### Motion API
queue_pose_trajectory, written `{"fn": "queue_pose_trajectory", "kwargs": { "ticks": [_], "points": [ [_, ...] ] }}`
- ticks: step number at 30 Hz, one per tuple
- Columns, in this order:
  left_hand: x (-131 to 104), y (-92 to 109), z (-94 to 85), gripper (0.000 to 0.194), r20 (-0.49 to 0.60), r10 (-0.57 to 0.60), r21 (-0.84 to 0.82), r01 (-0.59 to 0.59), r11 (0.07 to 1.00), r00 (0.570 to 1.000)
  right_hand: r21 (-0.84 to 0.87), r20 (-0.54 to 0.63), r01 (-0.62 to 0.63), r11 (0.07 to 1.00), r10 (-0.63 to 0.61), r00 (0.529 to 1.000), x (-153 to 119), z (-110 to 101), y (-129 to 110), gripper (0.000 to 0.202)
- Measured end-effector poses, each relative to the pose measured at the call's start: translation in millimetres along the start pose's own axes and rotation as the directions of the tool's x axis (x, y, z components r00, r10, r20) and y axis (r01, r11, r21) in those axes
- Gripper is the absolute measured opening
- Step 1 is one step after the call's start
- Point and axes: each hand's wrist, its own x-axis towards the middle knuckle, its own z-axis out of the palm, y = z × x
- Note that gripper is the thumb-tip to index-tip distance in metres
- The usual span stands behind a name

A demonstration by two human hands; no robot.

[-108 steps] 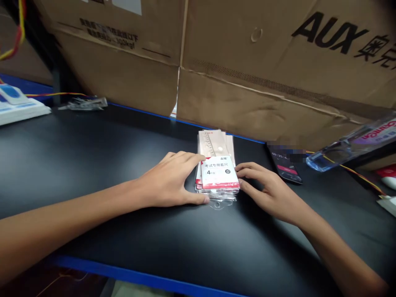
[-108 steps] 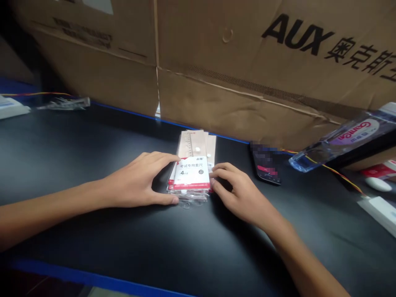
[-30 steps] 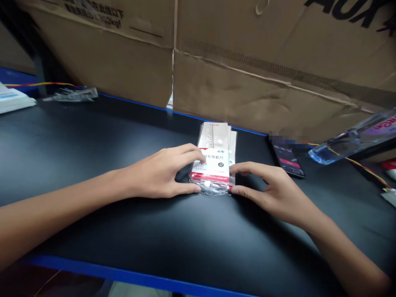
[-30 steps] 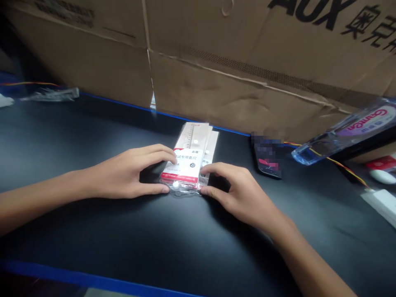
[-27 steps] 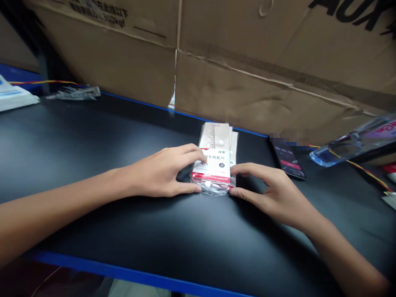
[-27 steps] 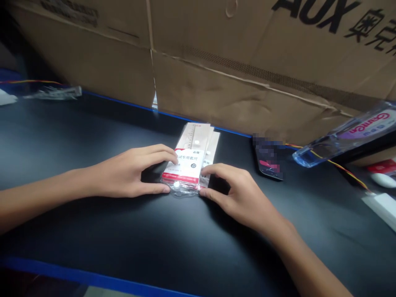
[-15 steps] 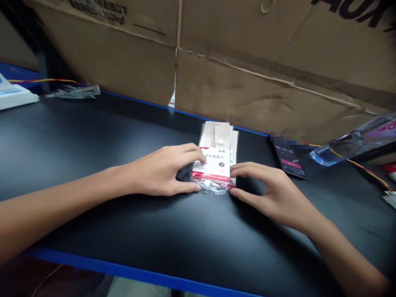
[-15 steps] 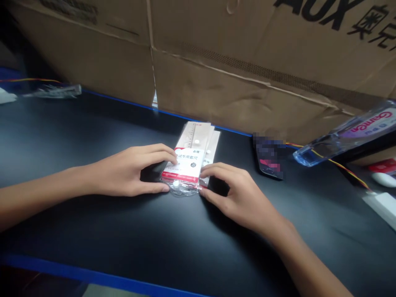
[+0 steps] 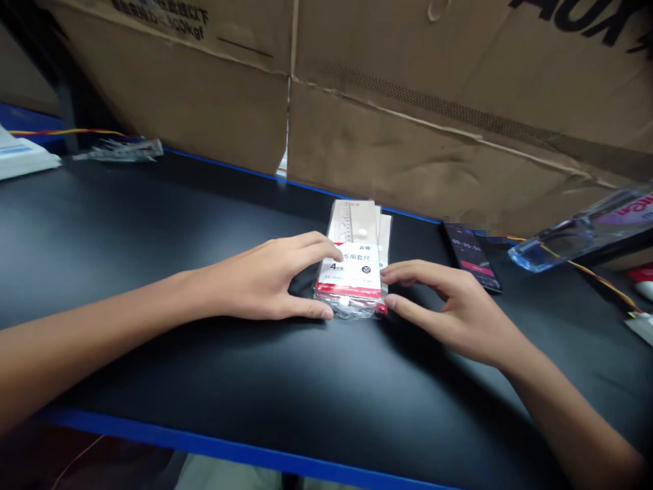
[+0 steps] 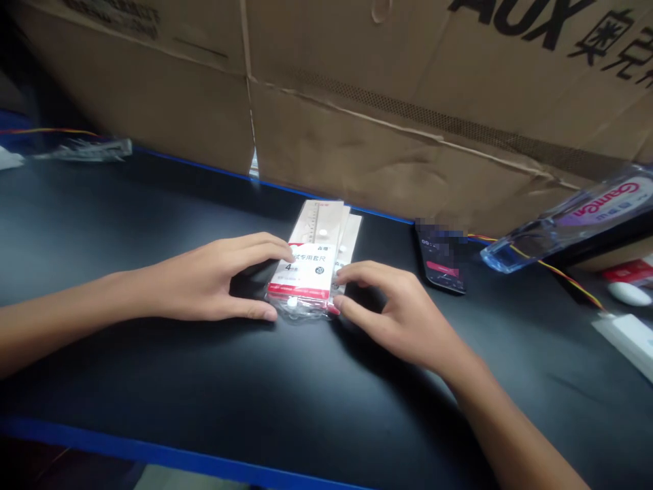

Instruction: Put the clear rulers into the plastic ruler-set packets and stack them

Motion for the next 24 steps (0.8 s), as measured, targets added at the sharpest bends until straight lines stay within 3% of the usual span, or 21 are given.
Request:
{"fn": "queue_pose_trajectory", "kwargs": {
  "ticks": [3, 5, 6, 9, 13, 20, 24],
  "points": [
    [3, -14, -5.8, 0.069, -0.073, -0.042, -0.001, 0.042, 0.999, 0.996, -0.094, -0.189, -0.092, 0.991, 0.073, 0.979, 4, -4, 20, 0.025],
    [4, -29, -9.6, 0.066, -0.143, -0.114, 0.069, 0.125, 0.99, 0.983, -0.224, -0.293, -0.16, 0.961, 0.09, 0.952, 6, -4, 37, 0.035],
    [5, -38, -11.0, 0.069, -0.173, -0.164, 0.118, 0.186, 0.976, 0.971, -0.275, -0.292, -0.183, 0.944, 0.1, 0.951, 6, -3, 46, 0.044],
    [5, -60, -12.5, 0.092, -0.183, -0.311, 0.266, 0.351, 0.898, 0.933, -0.383, -0.167, -0.233, 0.894, 0.181, 0.969, 6, 4, 65, 0.07],
    [4, -66, -11.3, 0.096, -0.038, -0.459, 0.355, 0.441, 0.824, 0.888, -0.448, -0.031, -0.29, 0.846, 0.309, 0.95, 4, 11, 66, 0.082],
    [1, -53, -12.0, 0.099, -0.004, -0.458, 0.385, 0.424, 0.82, 0.889, -0.48, 0.037, -0.276, 0.833, 0.334, 0.942, 3, 8, 55, 0.094],
    [-13, -40, -7.9, 0.095, 0.003, -0.459, 0.407, 0.418, 0.812, 0.888, -0.486, 0.04, -0.257, 0.835, 0.316, 0.948, 0, 8, 54, 0.095]
  ]
}}
